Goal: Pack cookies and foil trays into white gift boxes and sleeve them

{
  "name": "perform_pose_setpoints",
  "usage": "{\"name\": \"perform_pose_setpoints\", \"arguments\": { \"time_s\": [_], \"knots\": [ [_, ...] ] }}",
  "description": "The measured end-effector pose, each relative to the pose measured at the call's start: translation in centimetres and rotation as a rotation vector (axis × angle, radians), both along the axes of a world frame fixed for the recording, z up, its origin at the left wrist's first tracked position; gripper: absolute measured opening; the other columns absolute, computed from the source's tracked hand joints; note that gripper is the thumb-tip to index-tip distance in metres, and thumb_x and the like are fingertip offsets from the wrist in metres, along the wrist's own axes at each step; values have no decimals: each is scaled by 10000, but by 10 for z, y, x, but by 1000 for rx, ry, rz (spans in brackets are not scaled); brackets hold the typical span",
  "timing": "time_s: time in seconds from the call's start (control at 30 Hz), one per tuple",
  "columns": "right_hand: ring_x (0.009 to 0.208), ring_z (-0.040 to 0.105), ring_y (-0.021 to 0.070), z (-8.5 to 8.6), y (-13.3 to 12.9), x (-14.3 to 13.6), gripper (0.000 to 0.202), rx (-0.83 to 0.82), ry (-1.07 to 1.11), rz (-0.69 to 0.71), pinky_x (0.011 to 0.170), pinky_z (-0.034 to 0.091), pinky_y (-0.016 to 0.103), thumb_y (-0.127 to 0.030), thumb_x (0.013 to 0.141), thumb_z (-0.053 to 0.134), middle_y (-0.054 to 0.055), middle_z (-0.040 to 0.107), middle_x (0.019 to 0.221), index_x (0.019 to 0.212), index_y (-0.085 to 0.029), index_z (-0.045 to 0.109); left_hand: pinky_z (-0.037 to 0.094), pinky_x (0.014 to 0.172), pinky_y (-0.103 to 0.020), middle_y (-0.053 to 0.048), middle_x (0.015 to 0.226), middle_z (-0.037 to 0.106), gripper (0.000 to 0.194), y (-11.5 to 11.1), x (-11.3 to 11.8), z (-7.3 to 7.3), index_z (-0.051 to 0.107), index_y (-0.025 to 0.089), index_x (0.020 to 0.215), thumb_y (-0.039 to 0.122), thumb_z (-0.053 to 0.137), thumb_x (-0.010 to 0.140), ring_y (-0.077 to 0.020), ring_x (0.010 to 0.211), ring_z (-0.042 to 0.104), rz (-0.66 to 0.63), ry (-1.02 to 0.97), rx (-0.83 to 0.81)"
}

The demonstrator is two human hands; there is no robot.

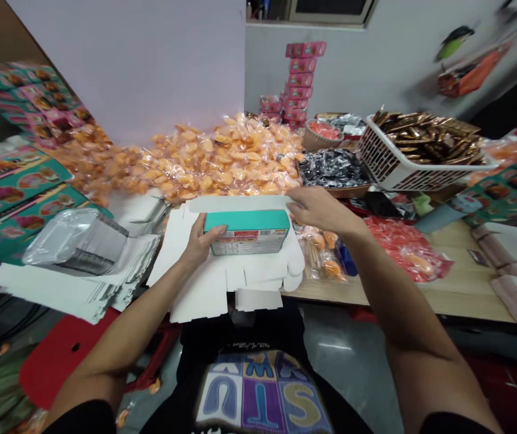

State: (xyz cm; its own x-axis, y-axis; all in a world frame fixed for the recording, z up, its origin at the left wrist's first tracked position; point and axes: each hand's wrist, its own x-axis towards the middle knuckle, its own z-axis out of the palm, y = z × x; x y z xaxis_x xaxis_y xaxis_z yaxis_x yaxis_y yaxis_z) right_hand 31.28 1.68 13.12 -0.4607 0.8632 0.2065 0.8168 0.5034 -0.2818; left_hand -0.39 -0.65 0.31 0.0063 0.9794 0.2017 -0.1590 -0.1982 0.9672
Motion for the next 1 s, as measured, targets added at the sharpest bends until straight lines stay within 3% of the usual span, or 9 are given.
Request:
{"name": "perform_pose_setpoints", "arguments": {
  "time_s": [0.13, 0.23, 0.37, 0.43, 0.53, 0.63, 0.73, 0.83, 1.0],
  "knots": [
    [676, 696, 230, 39, -2, -27, 199, -312, -74, -108, 684, 512, 317, -72, 841, 587, 42, 716, 666, 738, -235, 637, 613, 1091, -389, -98, 1351, 791, 612, 0, -3, -3, 717, 232, 1246, 506, 948, 750, -318, 1299, 729, 12, 7, 22],
    [616, 690, 219, 42, -7, -37, 239, -390, -60, -180, 625, 513, 307, -67, 832, 594, 35, 689, 590, 667, -236, 626, 609, 1123, -404, -98, 1403, 777, 616, -2, -5, -2, 717, 239, 1262, 498, 959, 758, -317, 1316, 727, -1, -2, 11],
    [765, 751, 277, 18, -21, -31, 202, -167, -230, -140, 710, 563, 350, -148, 892, 604, 112, 779, 755, 787, -206, 766, 618, 1105, -414, -90, 1351, 779, 616, -4, -1, -7, 726, 242, 1269, 485, 971, 759, -312, 1261, 740, 4, -10, 6],
    [888, 788, 318, 0, -30, -22, 263, -78, -224, -71, 798, 615, 394, -227, 951, 633, 167, 835, 988, 1109, -173, 837, 642, 1018, -401, -76, 1243, 788, 606, -4, 0, -10, 724, 247, 1238, 492, 985, 748, -288, 1138, 760, 7, -24, -25],
    [1144, 798, 376, -29, -41, -8, 504, 90, -73, 77, 948, 663, 496, -285, 1008, 647, 238, 776, 1377, 1495, -165, 696, 648, 935, -368, -56, 1187, 782, 686, 2, -7, -7, 709, 268, 1258, 486, 1025, 689, -253, 1054, 756, 13, -62, -32],
    [1263, 780, 384, -49, -43, -1, 442, 155, 49, 132, 1001, 673, 545, -238, 1038, 600, 196, 778, 1407, 1473, -218, 676, 636, 866, -344, -36, 1092, 786, 681, 14, -30, 16, 723, 280, 1286, 510, 998, 707, -227, 978, 739, 77, 9, 82],
    [1217, 802, 384, -59, -41, 0, 374, 166, 103, 116, 994, 679, 548, -245, 1048, 599, 178, 812, 1334, 1409, -232, 701, 560, 730, -322, -39, 874, 767, 307, 22, -54, 55, 789, 236, 990, 512, 839, 863, -210, 801, 692, 105, 418, 203],
    [1207, 806, 401, -63, -39, -1, 381, 195, 113, 122, 1013, 670, 571, -267, 1044, 600, 199, 819, 1324, 1399, -199, 720, 431, 594, -306, -12, 634, 658, 229, 22, -59, 88, 730, 224, 800, 420, 686, 909, -189, 593, 606, -12, 746, 120],
    [1208, 802, 413, -64, -36, -2, 435, 205, 117, 103, 1006, 663, 604, -313, 1029, 621, 194, 818, 1354, 1436, -202, 728, 421, 630, -347, -25, 606, 632, 73, 20, -43, 97, 638, 228, 707, 218, 615, 775, -208, 585, 574, -92, 847, -45]
  ]
}}
